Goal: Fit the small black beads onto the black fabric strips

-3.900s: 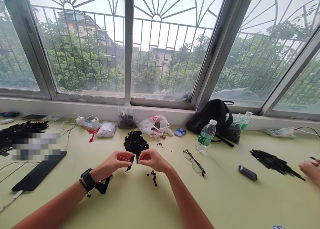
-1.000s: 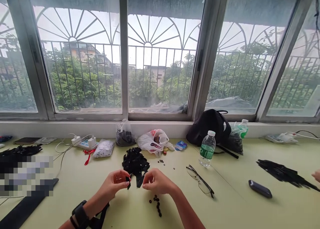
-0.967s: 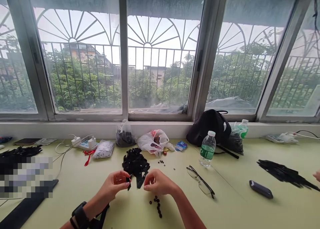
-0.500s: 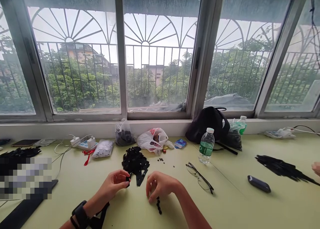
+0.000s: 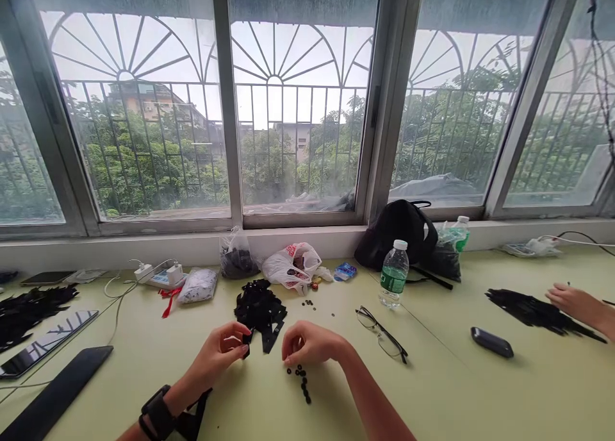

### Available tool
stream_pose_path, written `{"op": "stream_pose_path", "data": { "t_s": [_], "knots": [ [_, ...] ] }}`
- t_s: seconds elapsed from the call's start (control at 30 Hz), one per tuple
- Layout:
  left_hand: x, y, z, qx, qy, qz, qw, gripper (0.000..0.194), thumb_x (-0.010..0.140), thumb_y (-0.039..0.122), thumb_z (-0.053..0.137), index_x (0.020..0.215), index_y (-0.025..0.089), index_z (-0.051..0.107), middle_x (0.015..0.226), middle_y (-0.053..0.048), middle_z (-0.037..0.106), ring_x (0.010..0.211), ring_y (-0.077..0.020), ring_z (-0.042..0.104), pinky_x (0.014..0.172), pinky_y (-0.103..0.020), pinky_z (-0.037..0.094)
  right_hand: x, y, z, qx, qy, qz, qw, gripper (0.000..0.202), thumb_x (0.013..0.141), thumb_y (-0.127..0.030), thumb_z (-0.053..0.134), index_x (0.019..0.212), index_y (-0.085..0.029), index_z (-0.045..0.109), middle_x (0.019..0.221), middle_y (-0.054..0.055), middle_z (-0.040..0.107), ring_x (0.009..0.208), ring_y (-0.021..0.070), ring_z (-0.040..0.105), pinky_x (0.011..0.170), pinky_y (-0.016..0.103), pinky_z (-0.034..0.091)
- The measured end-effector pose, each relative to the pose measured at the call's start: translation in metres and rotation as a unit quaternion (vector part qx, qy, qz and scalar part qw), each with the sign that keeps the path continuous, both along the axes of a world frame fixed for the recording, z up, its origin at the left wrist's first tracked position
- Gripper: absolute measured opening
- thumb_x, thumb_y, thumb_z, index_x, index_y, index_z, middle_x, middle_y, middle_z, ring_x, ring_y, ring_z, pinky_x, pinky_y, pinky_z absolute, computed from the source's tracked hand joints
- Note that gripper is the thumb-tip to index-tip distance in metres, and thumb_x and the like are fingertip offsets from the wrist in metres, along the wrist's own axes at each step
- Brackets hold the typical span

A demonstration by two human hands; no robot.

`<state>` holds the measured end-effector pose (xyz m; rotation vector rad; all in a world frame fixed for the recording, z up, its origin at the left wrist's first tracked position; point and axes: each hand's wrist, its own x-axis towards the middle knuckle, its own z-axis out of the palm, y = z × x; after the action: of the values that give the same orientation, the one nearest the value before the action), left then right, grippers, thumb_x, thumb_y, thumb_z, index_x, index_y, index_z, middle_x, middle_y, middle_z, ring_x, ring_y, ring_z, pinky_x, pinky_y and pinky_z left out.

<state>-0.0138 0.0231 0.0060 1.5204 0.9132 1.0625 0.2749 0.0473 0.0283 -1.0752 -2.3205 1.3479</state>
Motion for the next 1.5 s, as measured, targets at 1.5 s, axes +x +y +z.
{"op": "stream_pose_path", "data": {
  "t_s": [1.5],
  "knots": [
    [0.008, -0.018, 0.009, 0.193, 0.092, 0.037, 0.976, 0.012, 0.091, 0.028, 0.066, 0.089, 0.019, 0.073, 0.082, -0.005, 0.075, 0.077, -0.0194, 0.071, 0.075, -0.029, 0.057, 0.003, 0.013, -0.022, -0.008, -0.007, -0.091, 0.996, 0.035, 0.059, -0.041, 0.088, 0.079, -0.015, 0.075, 0.071, 0.002, 0.072, 0.065, 0.0141, 0.062, 0.059, 0.021, 0.046]
  ]
}}
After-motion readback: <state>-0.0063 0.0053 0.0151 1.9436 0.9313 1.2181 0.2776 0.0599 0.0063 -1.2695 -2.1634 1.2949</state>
